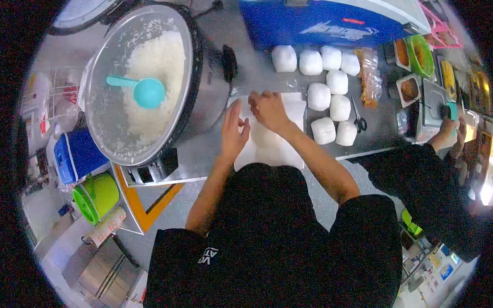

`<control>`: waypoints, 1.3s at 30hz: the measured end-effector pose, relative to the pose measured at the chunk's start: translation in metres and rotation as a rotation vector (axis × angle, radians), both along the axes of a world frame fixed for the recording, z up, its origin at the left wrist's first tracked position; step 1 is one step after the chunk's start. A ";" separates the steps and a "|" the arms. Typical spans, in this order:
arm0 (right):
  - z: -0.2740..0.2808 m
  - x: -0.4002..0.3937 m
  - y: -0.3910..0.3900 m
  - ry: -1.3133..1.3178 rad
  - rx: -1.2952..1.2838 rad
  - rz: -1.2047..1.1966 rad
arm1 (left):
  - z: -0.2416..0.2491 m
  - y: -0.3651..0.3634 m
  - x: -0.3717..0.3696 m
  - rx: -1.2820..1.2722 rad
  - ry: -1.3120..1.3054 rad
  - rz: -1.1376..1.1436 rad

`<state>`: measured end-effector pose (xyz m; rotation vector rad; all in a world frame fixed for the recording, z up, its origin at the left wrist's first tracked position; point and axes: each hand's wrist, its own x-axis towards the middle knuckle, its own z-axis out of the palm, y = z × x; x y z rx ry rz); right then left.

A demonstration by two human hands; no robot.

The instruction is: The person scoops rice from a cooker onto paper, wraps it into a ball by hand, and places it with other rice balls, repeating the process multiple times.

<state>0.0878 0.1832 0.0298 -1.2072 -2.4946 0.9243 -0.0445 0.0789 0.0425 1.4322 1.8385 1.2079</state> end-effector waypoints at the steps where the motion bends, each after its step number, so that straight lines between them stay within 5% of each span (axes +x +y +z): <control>1: 0.004 0.007 -0.006 0.052 -0.033 -0.026 | -0.002 0.000 0.001 -0.074 0.076 -0.088; 3: -0.001 0.022 -0.007 0.070 -0.075 -0.012 | -0.013 0.021 -0.012 -0.206 0.245 -0.258; 14: -0.018 0.060 -0.001 0.041 0.185 -0.087 | -0.026 0.018 -0.017 0.042 0.447 -0.175; 17: -0.009 0.055 -0.007 0.107 0.521 -0.114 | -0.024 0.013 -0.021 0.016 0.506 -0.187; 21: 0.001 0.064 -0.012 0.075 0.381 0.055 | 0.005 0.009 -0.013 0.072 0.714 -0.179; 26: -0.007 0.071 -0.022 0.034 0.167 0.120 | -0.012 0.029 0.004 -0.035 0.645 -0.467; 29: 0.001 0.102 -0.027 0.005 0.509 -0.037 | -0.008 0.023 0.003 -0.142 0.637 -0.577; 30: -0.001 0.118 -0.029 -0.021 0.439 -0.047 | -0.004 0.012 0.004 -0.161 0.626 -0.601; 33: -0.017 0.146 -0.046 -0.038 0.270 -0.102 | -0.005 -0.019 0.020 0.034 0.590 -0.436; 35: -0.024 0.151 -0.069 0.028 0.223 -0.179 | -0.016 -0.038 0.033 -0.056 0.642 -0.392; 39: -0.032 0.132 -0.079 0.067 0.430 -0.395 | -0.027 -0.063 0.051 -0.075 0.638 -0.242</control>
